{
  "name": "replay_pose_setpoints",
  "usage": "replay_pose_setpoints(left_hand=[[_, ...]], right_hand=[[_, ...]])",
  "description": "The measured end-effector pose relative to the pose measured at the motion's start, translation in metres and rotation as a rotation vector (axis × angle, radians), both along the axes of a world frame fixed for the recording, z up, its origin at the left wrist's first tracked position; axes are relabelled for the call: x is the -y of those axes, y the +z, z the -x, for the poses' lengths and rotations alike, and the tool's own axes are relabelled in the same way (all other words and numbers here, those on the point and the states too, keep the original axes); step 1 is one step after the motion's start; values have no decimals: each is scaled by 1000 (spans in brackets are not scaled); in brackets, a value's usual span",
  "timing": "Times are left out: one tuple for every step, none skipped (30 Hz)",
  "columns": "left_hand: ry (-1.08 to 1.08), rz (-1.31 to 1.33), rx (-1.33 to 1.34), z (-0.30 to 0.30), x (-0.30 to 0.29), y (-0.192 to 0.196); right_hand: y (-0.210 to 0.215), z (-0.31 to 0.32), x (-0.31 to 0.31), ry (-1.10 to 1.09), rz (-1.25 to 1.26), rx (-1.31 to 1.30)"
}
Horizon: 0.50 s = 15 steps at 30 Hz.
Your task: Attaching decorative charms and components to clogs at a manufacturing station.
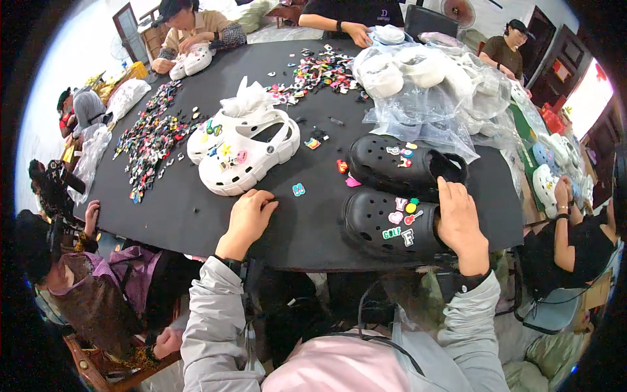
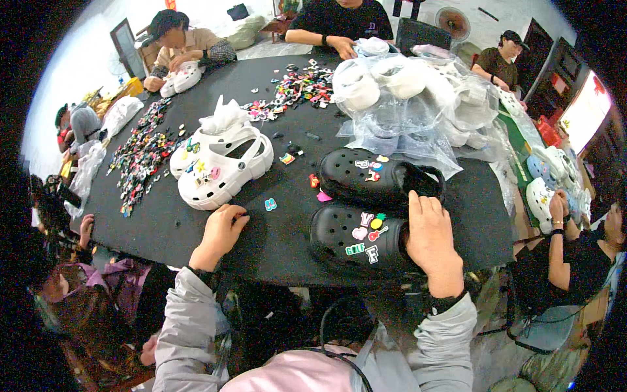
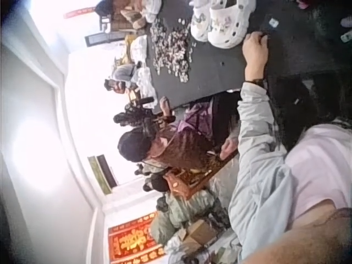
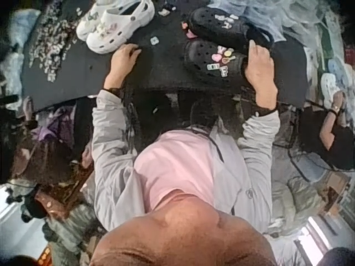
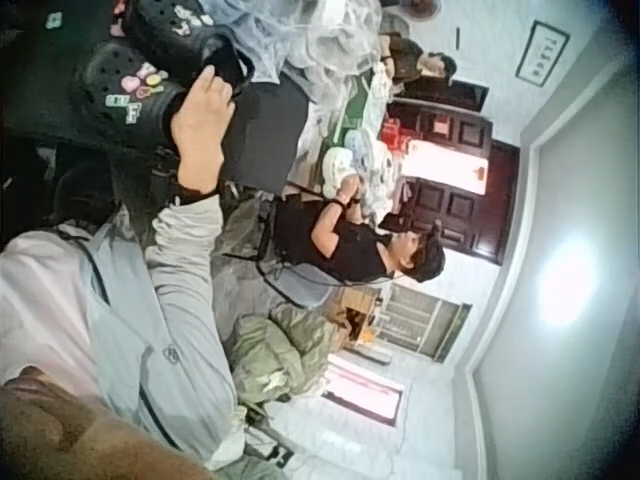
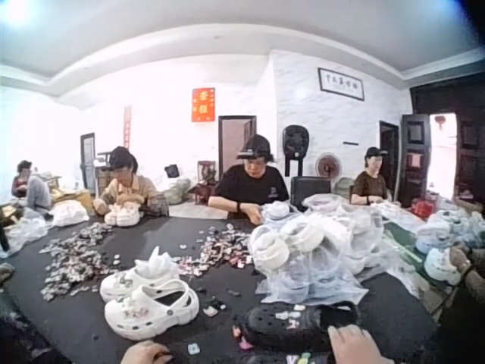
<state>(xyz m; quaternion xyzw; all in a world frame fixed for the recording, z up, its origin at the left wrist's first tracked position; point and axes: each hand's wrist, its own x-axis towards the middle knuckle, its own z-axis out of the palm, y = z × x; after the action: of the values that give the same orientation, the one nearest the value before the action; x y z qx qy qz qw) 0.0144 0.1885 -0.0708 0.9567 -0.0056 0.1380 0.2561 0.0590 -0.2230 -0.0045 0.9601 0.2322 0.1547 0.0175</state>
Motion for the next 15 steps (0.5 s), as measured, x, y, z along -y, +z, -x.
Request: replay_pose_setpoints(left_hand=[[-11, 18, 26, 0, 0, -2], [-22, 37, 53, 0, 1, -3], [-44, 129, 15, 1, 9, 2], [-78, 229, -23, 2, 23, 11], [-124, 395, -109, 0, 36, 22], [-162, 561, -196, 0, 50, 36], [-239, 681, -233, -2, 61, 44], [-316, 802, -269, -5, 72, 48], [-356, 847, -298, -9, 79, 48], [-354, 846, -297, -10, 86, 48], [-372, 889, -323, -11, 92, 49], [-393, 929, -349, -13, 96, 49], [-380, 938, -359, -15, 98, 44], [-380, 932, -360, -16, 100, 43], [-386, 924, -361, -16, 102, 42]], right_hand=[[-1, 0, -2, -6, -20, 10], [0, 0, -4, -11, -39, 20], [-1, -1, -6, 21, -55, 30], [-2, -2, -5, 16, -55, 29], [-3, -3, -4, 16, -56, 33], [-3, -2, -3, 24, -58, 34], [-3, -1, -3, 29, -57, 31], [-2, 0, -3, 31, -64, 41], [-1, 0, -4, 31, -73, 54], [-2, 0, -4, 33, -74, 54], [-4, 1, -4, 40, -82, 52], [-5, 0, -5, 45, -92, 50], [-5, 0, -6, 53, -91, 52], [-4, 0, -7, 51, -97, 53], [-3, 1, -7, 39, -96, 43]])
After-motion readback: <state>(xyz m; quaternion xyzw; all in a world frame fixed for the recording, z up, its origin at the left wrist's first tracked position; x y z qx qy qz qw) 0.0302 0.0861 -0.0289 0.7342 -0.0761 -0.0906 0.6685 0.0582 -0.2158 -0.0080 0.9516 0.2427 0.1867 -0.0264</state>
